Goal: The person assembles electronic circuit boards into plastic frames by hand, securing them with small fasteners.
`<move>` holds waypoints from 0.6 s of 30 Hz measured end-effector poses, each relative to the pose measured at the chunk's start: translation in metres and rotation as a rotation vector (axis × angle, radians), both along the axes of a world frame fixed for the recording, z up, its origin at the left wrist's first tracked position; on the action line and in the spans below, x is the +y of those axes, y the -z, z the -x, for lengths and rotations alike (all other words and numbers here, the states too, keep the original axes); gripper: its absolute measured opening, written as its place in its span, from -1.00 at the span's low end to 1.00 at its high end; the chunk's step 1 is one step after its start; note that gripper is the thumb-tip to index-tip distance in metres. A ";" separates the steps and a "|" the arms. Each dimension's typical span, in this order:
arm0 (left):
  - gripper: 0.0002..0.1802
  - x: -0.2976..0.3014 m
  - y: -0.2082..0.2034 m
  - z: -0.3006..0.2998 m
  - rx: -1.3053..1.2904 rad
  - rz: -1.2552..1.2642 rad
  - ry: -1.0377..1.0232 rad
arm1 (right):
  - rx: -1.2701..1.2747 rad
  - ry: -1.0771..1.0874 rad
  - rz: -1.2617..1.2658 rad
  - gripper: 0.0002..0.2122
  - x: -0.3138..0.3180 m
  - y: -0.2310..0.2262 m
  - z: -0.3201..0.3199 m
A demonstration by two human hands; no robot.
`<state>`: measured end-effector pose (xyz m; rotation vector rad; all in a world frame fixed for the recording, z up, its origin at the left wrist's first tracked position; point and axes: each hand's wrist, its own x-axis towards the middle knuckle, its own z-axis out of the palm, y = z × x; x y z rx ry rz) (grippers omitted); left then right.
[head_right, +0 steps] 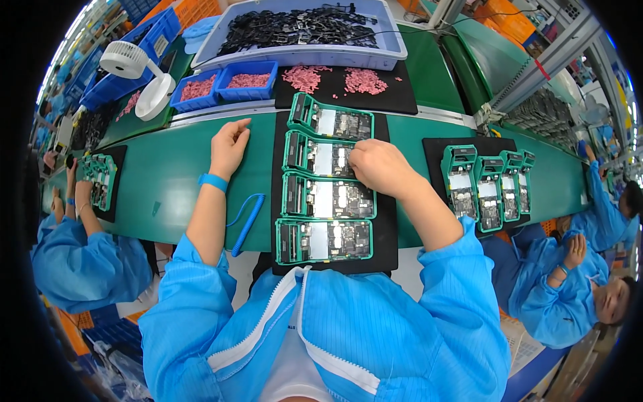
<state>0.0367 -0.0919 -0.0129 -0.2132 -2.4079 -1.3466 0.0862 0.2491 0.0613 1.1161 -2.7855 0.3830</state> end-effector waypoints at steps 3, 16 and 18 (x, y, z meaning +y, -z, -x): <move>-0.75 -0.002 -0.006 -0.004 -0.008 0.062 0.007 | -0.032 0.001 0.030 -0.90 0.002 0.000 -0.005; -0.74 -0.004 -0.005 -0.006 0.012 0.019 0.045 | 0.214 0.213 0.020 -0.55 0.032 0.019 -0.048; -0.75 -0.001 -0.007 -0.005 0.019 0.040 0.073 | 0.240 0.384 0.036 -0.60 0.051 0.030 -0.061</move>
